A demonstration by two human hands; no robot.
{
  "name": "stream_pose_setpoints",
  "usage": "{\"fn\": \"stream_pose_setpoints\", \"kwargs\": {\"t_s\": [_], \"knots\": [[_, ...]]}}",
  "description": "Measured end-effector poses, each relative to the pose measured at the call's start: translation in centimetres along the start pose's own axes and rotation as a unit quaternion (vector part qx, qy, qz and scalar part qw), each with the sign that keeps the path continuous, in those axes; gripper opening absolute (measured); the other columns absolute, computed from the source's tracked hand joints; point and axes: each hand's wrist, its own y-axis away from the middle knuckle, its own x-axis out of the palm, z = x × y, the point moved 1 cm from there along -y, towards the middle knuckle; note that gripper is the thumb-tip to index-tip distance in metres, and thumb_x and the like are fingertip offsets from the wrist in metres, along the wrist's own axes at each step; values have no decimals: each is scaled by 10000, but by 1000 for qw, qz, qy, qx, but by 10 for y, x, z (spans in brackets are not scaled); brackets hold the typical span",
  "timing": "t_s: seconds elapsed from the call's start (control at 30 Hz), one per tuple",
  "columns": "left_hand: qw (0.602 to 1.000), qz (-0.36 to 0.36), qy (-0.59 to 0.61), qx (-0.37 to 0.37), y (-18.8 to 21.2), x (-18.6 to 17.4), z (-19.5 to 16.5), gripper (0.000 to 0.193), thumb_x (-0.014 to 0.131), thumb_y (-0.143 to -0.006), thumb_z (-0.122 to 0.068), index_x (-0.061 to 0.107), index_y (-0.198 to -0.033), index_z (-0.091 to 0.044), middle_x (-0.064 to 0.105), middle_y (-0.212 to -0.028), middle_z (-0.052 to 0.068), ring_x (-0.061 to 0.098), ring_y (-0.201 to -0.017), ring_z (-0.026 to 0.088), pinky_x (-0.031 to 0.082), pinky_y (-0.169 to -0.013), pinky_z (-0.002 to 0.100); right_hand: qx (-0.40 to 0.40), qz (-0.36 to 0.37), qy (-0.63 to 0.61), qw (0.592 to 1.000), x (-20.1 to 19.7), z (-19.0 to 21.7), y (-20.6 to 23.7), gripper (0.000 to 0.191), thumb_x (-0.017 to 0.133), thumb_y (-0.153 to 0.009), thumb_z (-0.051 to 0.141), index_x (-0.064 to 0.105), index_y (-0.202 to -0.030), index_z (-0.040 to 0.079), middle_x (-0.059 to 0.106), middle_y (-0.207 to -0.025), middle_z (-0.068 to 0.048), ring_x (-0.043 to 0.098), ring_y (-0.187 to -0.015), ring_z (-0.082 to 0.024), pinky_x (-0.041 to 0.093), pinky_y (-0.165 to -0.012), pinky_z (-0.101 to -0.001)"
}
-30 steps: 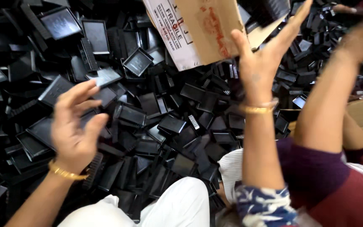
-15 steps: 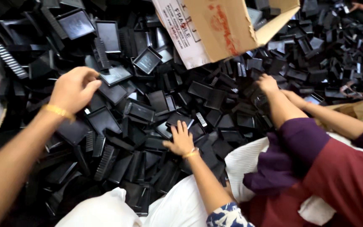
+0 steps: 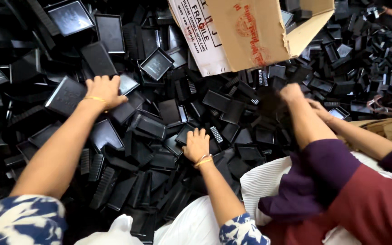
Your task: The person sits on the floor in front of a large pile of black plastic boxes, picks up boxes one at a time, presses the lids closed, and places the closed boxes into a cardboard carton. Other workers nearby handle boxes from the same pile.
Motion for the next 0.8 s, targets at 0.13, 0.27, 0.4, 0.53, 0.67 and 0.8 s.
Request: {"fn": "stream_pose_setpoints", "kwargs": {"t_s": [0.13, 0.27, 0.4, 0.53, 0.67, 0.8], "knots": [[950, -61, 305, 3, 48, -22, -8, 644, 831, -777, -443, 588, -1250, -79, 655, -1245, 179, 618, -1198, 340, 485, -1050, 429, 70, 10, -204, 976, -28, -3, 4, 579, 912, -698, 276, 584, -1131, 76, 626, -1220, -114, 522, -1172, -320, 470, -1001, -412], [859, -70, 479, 166, 129, -28, -58, 618, 809, -780, -298, 587, -1321, -100, 605, -1285, 117, 593, -1146, 248, 483, -983, 385, 69, -37, -725, 684, -71, 12, 39, 966, 855, -692, 62, 308, -1484, 142, 489, -1419, -97, 491, -1274, -254, 498, -992, -376], [839, -34, 462, 284, 168, -38, -102, 630, 809, -805, -275, 575, -1363, -99, 551, -1299, 152, 548, -1232, 312, 438, -1067, 406, -65, 19, -838, 541, -120, 26, 85, 1116, 831, -726, -7, 194, -1630, 146, 390, -1564, -80, 456, -1396, -239, 435, -1139, -366], [842, -64, 438, 308, 179, -52, -121, 669, 820, -784, -273, 577, -1386, -114, 509, -1341, 177, 508, -1212, 341, 416, -1064, 436, -71, 40, -832, 549, -150, 32, 101, 1109, 823, -693, -37, 214, -1601, 145, 361, -1559, -69, 486, -1341, -232, 483, -1031, -417], [820, -133, 402, 385, 190, -63, -130, 655, 827, -772, -286, 593, -1366, -137, 487, -1369, 192, 497, -1200, 351, 418, -1057, 446, -113, -75, -774, 618, -161, 32, 104, 1114, 830, -707, -41, 253, -1648, 107, 427, -1556, -98, 480, -1404, -223, 418, -1183, -376], [807, -148, 407, 402, 197, -73, -133, 631, 818, -791, -255, 590, -1369, -141, 469, -1424, 197, 482, -1226, 358, 405, -1074, 463, -164, -88, -754, 630, -165, 29, 106, 1137, 889, -706, -7, 258, -1645, 108, 510, -1511, -114, 519, -1395, -243, 419, -1215, -376]]}}
